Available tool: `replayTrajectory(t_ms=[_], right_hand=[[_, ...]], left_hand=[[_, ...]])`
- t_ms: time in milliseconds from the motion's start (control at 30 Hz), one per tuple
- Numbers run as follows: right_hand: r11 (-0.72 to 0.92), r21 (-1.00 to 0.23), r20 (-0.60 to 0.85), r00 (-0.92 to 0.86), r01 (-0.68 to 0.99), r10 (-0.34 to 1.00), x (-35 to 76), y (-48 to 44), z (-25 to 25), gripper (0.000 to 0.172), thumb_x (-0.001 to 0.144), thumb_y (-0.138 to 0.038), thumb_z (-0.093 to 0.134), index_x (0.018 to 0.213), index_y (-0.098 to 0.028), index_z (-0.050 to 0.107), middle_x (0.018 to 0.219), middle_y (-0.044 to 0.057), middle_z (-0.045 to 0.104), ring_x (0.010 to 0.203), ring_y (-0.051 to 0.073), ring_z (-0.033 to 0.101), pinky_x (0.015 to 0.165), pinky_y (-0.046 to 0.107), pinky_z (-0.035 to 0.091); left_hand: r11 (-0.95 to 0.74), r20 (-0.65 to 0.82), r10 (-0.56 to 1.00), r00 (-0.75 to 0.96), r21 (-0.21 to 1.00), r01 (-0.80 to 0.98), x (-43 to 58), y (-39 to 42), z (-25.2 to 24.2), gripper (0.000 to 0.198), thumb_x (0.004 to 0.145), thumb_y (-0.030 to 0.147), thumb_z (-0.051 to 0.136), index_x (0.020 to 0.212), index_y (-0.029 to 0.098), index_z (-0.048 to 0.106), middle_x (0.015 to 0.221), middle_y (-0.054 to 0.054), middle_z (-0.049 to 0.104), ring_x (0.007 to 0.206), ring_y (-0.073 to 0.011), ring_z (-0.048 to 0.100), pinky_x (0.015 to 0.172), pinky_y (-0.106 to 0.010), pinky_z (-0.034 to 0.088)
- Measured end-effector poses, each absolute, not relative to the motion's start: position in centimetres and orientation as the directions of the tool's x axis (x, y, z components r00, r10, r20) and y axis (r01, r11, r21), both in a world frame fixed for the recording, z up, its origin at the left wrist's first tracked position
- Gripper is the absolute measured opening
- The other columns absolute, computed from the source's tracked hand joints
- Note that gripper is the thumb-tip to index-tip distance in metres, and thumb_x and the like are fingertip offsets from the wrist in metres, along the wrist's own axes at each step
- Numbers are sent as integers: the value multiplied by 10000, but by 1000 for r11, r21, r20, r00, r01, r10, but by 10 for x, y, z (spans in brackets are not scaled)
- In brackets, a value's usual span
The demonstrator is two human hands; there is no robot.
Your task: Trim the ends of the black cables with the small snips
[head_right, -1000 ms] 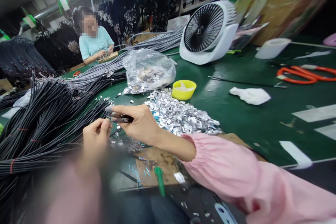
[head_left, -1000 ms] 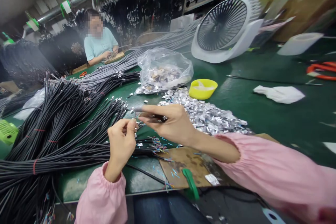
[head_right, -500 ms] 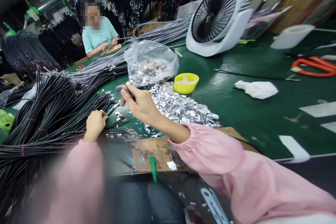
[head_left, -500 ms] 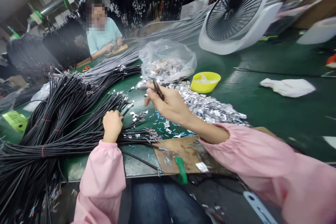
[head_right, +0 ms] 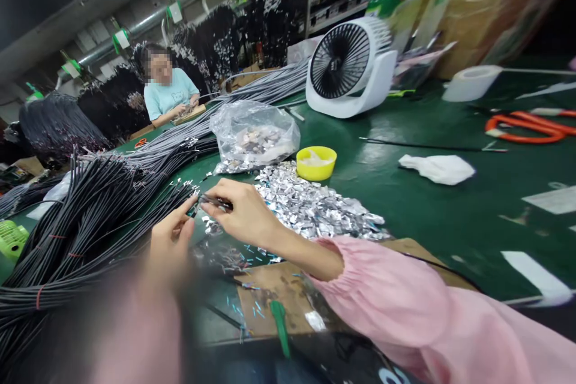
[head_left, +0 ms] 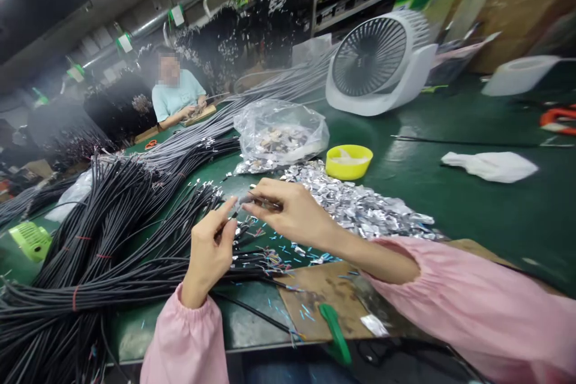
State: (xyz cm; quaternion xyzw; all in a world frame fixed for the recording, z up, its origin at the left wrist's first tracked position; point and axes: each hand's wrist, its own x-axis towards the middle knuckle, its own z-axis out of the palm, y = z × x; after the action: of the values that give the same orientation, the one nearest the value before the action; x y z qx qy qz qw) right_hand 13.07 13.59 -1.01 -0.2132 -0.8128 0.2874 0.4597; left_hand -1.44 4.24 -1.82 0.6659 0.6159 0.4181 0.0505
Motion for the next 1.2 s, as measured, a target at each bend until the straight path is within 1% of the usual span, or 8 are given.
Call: replayTrajectory(t_ms=[100, 200, 433, 733, 833, 933, 1067, 1200], right_hand=[[750, -661, 631, -521, 29, 575, 132, 130, -8, 142, 772, -199, 552, 647, -151, 598, 613, 2, 524, 519, 88, 432, 474, 219, 339], [754, -656, 636, -531, 7, 559, 133, 126, -7, 172, 770, -221, 548, 615, -155, 584, 572, -10, 494, 509, 87, 424, 472, 218, 333], [720, -693, 625, -477, 25, 618, 132, 123, -7, 224, 743, -234, 558, 534, -159, 538, 485, -35, 442, 456, 72, 373, 446, 215, 306], [668, -744, 564, -519, 19, 642, 132, 120, -8, 171, 703, -195, 500, 557, -157, 580, 466, -34, 439, 442, 78, 390, 419, 212, 317], [664, -744, 543, -515, 71, 663, 133, 118, -9, 181, 744, -273, 533, 760, -142, 657, 549, -1, 559, 479, 109, 477, 446, 231, 387], [704, -700, 569, -502, 120, 651, 133, 116, -11, 342, 796, -359, 532, 1030, -129, 626, 816, 82, 686, 667, 185, 622, 583, 305, 499], [767, -635, 620, -534, 90, 575, 132, 113, -14, 257, 860, -297, 463, 949, -148, 653, 884, 102, 708, 787, 209, 664, 712, 346, 535], [752, -658, 624, -537, 31, 568, 131, 111, -11, 216, 850, -253, 489, 885, -162, 682, 873, 96, 726, 799, 206, 680, 726, 324, 547]], left_hand=[[-247, 534, 835, -133, 580, 777, -14, 40, -20, 235, 878, 251, 469, 995, 196, 666, 773, -32, 638, 671, -118, 584, 601, -217, 455], [-253, 610, 769, -190, 565, 786, -12, 39, -22, 163, 842, 237, 524, 814, 184, 676, 687, -20, 628, 608, -120, 579, 560, -221, 449], [-265, 723, 668, -175, 451, 852, 0, 36, -24, 101, 799, 166, 566, 727, 166, 636, 647, -7, 612, 576, -109, 555, 531, -212, 423], [-235, 766, 588, -258, 467, 852, 4, 37, -28, 91, 785, 181, 597, 699, 175, 626, 633, 4, 595, 571, -105, 546, 531, -214, 418], [-210, 757, 561, -335, 521, 827, 4, 36, -27, 88, 786, 206, 604, 710, 178, 638, 620, 8, 592, 557, -104, 544, 515, -212, 417], [-189, 725, 538, -430, 601, 777, 4, 36, -26, 121, 785, 238, 606, 686, 173, 630, 599, 10, 588, 526, -102, 542, 489, -209, 421], [-195, 755, 486, -441, 585, 787, 5, 35, -24, 124, 776, 229, 616, 668, 167, 625, 579, 14, 575, 495, -89, 518, 464, -198, 410], [-188, 815, 445, -372, 491, 851, 8, 34, -23, 87, 763, 175, 626, 676, 168, 626, 573, 23, 569, 491, -78, 498, 466, -189, 394]])
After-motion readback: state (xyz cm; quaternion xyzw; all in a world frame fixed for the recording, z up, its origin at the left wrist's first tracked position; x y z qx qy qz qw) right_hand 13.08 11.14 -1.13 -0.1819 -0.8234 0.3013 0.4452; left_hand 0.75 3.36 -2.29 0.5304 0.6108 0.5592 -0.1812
